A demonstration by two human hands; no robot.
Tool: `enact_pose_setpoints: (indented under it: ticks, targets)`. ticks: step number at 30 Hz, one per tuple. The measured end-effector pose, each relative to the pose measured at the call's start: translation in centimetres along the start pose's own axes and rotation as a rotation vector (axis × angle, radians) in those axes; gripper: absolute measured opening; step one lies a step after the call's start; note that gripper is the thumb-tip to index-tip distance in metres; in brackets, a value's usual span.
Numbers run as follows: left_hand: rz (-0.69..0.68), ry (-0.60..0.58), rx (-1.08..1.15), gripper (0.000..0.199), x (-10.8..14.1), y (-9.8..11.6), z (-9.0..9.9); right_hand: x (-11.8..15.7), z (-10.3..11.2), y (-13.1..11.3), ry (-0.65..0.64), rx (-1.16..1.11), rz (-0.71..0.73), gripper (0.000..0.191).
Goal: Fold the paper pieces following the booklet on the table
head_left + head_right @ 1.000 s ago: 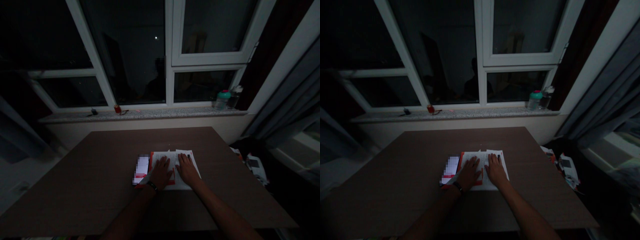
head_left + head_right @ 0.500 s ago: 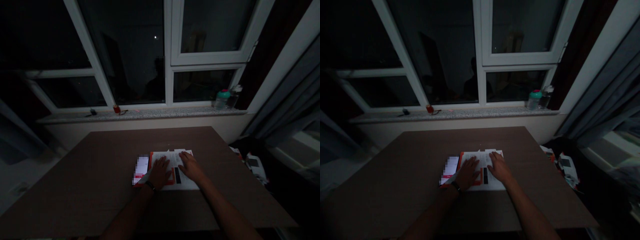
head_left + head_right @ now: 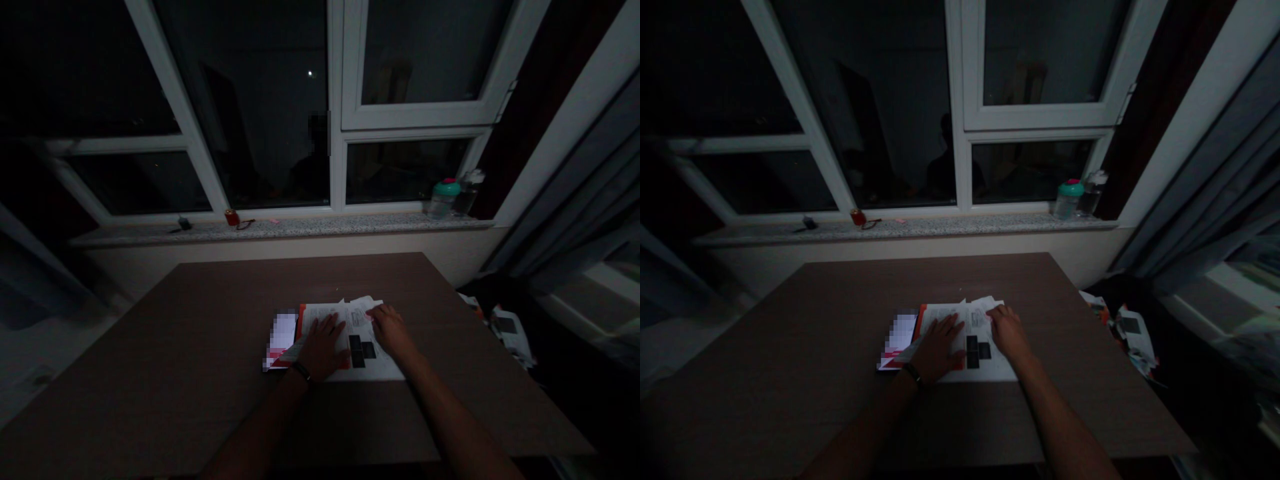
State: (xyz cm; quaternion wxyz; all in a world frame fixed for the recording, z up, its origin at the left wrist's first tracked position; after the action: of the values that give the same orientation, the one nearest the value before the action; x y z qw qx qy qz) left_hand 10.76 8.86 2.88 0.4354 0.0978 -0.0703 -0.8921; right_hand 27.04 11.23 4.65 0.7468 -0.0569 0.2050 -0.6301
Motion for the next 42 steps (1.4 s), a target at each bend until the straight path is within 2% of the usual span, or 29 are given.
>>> enact_pose_setpoints:
  ticks: [4,9,13,18,23,26,30,32,36,42]
  targets:
    - [0.002,0.004,0.01,0.065,0.0,0.2,0.2,0.1,0.6,0.1,0.031,0.033,-0.026,0.031]
    - [-0.026,0.028,0.013,0.063,-0.1,0.4,0.0,0.1,0.4,-2.5,0.071,0.01,0.041,0.029]
    - [-0.048,0.058,0.027,0.063,0.0,0.2,-0.4,0.1,-0.6,-3.8,0.043,-0.004,0.073,0.029]
    - [-0.077,0.07,0.039,0.063,0.1,0.4,-0.3,0.3,-0.4,-2.5,0.054,0.005,0.039,0.03]
    - [-0.065,0.05,0.039,0.062,0.1,0.5,-0.1,0.5,0.5,-1.1,0.055,0.056,-0.034,0.023]
    - [-0.065,0.053,0.04,0.062,0.1,0.5,-0.1,0.6,0.6,-2.4,0.084,0.011,-0.016,0.023]
    - [-0.077,0.061,0.048,0.061,0.1,0.5,-0.2,0.6,-0.3,-4.5,0.103,-0.035,0.027,0.025]
    - [-0.072,0.058,0.051,0.061,0.1,0.4,-0.2,0.5,-0.6,-4.2,0.11,0.002,-0.02,0.024]
    - [-0.056,0.054,0.053,0.062,0.1,0.3,-0.3,0.8,0.0,-1.2,0.129,0.2,-0.226,0.025]
    - [-0.042,0.079,0.054,0.06,0.1,0.3,-0.1,1.1,0.3,-1.2,0.088,0.203,-0.191,0.023]
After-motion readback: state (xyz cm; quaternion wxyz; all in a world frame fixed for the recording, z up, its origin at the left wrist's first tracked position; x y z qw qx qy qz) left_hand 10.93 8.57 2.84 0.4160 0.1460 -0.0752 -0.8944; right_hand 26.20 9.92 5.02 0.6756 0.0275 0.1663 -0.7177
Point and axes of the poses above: each hand's wrist, its own x-axis away from the middle knuckle, its own z-axis out of the back of the hand, y = z × x, the point moved 10 cm from there along -x, towards the middle knuckle
